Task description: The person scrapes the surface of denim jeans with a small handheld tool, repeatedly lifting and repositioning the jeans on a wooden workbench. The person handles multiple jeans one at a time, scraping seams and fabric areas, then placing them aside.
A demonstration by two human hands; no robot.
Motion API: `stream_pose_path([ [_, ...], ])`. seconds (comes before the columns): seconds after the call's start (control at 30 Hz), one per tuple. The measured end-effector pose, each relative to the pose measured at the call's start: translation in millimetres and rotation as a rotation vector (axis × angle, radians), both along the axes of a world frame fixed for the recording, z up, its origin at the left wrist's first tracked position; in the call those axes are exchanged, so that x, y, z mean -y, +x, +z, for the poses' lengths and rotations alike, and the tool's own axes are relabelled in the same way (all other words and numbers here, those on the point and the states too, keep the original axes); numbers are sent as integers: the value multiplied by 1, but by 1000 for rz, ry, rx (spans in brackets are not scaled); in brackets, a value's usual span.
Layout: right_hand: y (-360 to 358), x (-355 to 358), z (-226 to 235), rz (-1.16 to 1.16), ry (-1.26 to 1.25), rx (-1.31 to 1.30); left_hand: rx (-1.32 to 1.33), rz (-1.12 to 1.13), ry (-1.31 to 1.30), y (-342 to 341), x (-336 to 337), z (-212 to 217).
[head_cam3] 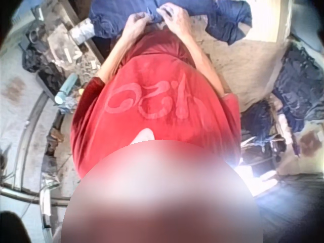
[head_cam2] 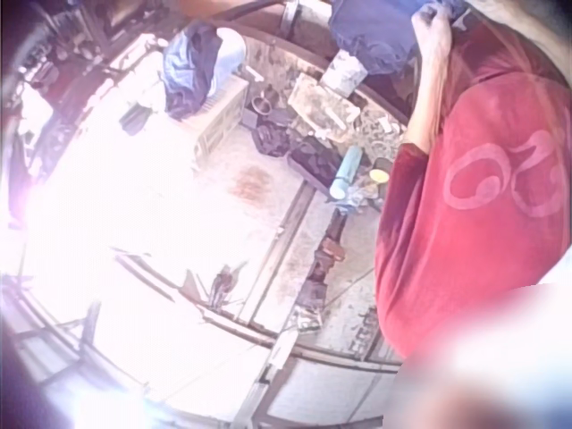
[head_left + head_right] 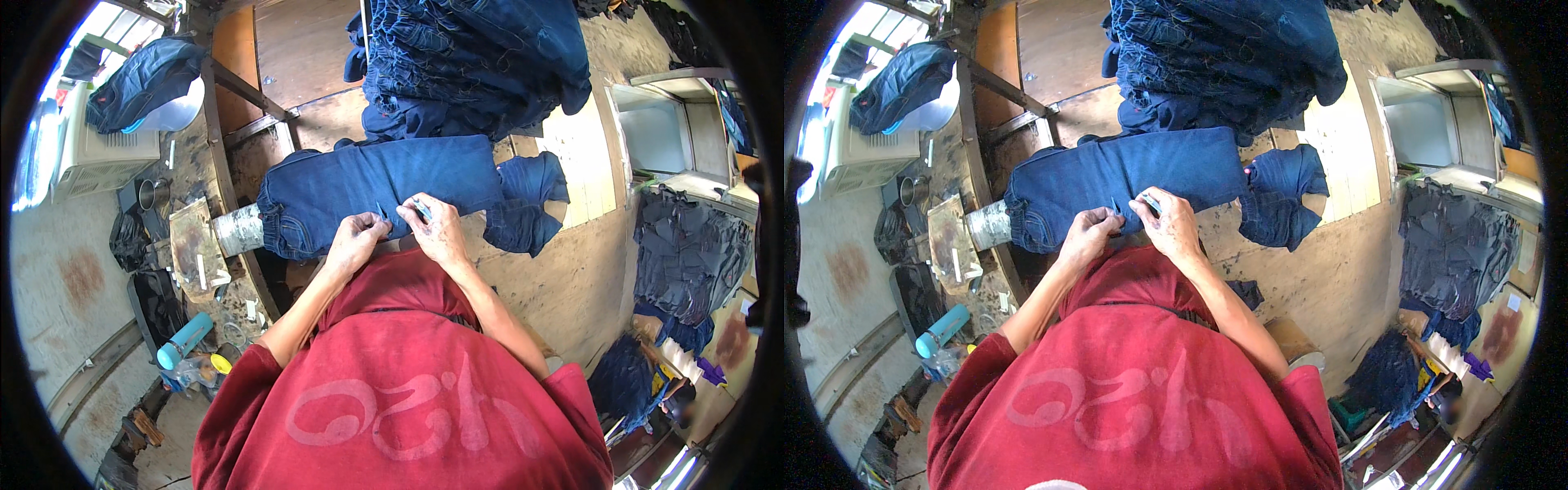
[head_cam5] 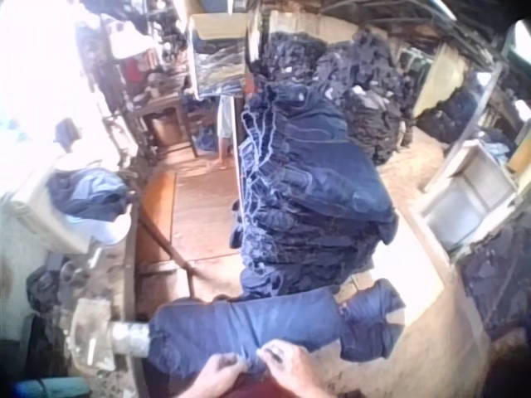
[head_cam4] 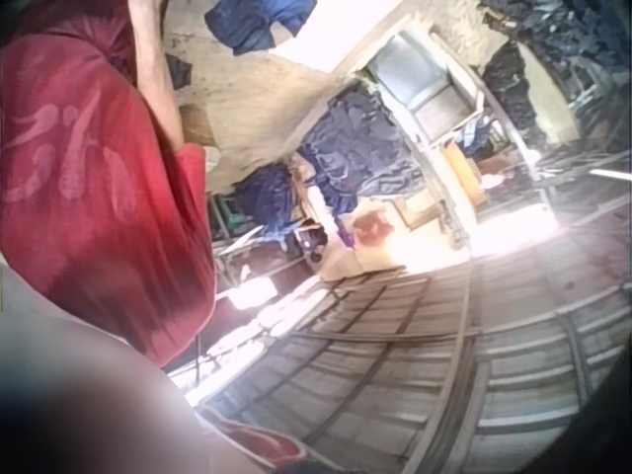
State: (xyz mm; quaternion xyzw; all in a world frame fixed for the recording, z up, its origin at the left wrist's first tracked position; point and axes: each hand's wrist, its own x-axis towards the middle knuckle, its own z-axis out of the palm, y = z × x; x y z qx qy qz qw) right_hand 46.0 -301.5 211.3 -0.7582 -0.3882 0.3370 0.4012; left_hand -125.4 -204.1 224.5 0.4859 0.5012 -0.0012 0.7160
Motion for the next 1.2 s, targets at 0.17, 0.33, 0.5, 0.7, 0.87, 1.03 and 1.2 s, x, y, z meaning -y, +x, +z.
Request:
stream_pose_path([
  [0.17,0,2,-1,-6,7,20,27,60,-137,-17,0,5],
  [0.33,-2,0,0,-12,22,2,71,88,-226,-13,-7,8],
  [0.5,0,1,6,5,-4,17,-40,-140,87,4,-8,3],
  [0.7,-4,2,6,-38,20,30,-20,59,-149,-3,-7,18],
  [0.87,-2,2,3,-18,104,113,-56,-75,-51,9,-12,17],
  [1.03,17,15,23,-119,-115,85,55,-5,-332,-17,-23,17],
  [1.2,12,24,59,145,-60,194,273,-310,-185,-28,-45,15],
])
